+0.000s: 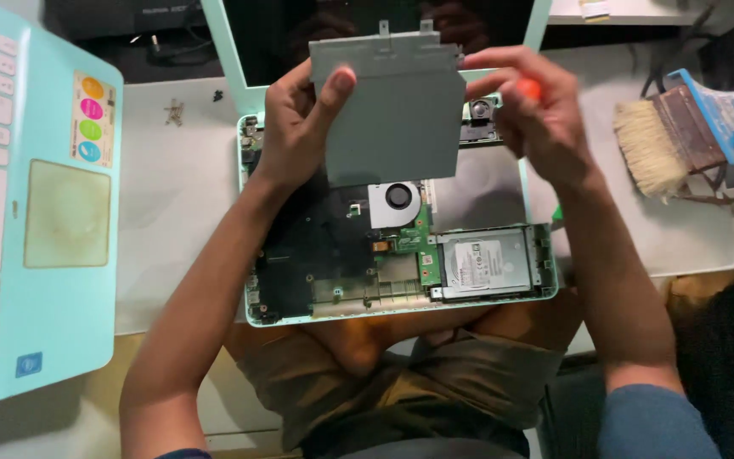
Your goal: Disassembling a laptop by removing internal screws and components using a screwdriver.
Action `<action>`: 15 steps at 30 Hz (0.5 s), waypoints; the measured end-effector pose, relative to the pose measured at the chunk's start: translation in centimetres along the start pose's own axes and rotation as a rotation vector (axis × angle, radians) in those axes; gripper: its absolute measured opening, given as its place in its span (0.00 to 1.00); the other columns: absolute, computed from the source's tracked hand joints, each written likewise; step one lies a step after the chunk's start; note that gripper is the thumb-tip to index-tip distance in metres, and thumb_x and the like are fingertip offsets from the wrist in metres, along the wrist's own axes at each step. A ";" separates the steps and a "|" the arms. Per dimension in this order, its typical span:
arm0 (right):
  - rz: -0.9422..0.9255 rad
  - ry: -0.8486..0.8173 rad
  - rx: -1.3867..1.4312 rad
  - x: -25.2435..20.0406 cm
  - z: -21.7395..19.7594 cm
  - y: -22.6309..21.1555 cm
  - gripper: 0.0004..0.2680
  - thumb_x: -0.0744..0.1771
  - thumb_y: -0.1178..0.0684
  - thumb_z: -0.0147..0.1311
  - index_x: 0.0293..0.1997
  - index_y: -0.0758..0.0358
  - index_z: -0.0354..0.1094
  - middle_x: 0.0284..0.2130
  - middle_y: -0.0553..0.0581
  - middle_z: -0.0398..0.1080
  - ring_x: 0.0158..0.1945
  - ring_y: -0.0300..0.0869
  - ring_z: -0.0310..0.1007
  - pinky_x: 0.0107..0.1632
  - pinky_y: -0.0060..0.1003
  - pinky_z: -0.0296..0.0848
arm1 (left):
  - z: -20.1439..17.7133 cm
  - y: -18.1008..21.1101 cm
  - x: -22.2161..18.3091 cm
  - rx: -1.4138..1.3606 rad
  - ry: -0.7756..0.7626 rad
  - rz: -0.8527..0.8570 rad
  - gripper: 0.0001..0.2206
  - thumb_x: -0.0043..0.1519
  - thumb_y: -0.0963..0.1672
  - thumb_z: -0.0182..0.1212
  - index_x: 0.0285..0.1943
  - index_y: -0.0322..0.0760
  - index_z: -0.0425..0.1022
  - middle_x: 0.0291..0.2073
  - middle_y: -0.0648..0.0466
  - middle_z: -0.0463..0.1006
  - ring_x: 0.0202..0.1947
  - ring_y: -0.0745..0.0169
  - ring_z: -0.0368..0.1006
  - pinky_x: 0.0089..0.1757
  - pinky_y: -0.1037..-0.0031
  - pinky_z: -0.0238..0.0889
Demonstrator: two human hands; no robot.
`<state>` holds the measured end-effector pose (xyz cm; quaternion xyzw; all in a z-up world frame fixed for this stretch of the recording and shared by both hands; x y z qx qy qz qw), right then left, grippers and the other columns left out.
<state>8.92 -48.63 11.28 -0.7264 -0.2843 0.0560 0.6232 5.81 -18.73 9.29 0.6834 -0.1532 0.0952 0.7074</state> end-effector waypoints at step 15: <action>0.055 0.249 0.189 -1.0 -0.1 3.4 0.11 0.80 0.49 0.59 0.70 0.62 0.70 0.48 0.58 0.77 0.20 0.34 0.61 0.19 0.32 0.53 | 0.7 3.9 -1.4 0.002 -0.314 0.089 0.23 0.82 0.49 0.66 0.79 0.29 0.73 0.65 0.49 0.85 0.65 0.59 0.82 0.59 0.65 0.86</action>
Point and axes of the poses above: each hand's wrist, its own x-axis towards the middle knuckle, its own z-axis out of the palm, y = z × x, the point moved 5 cm from there along x, towards the middle knuckle
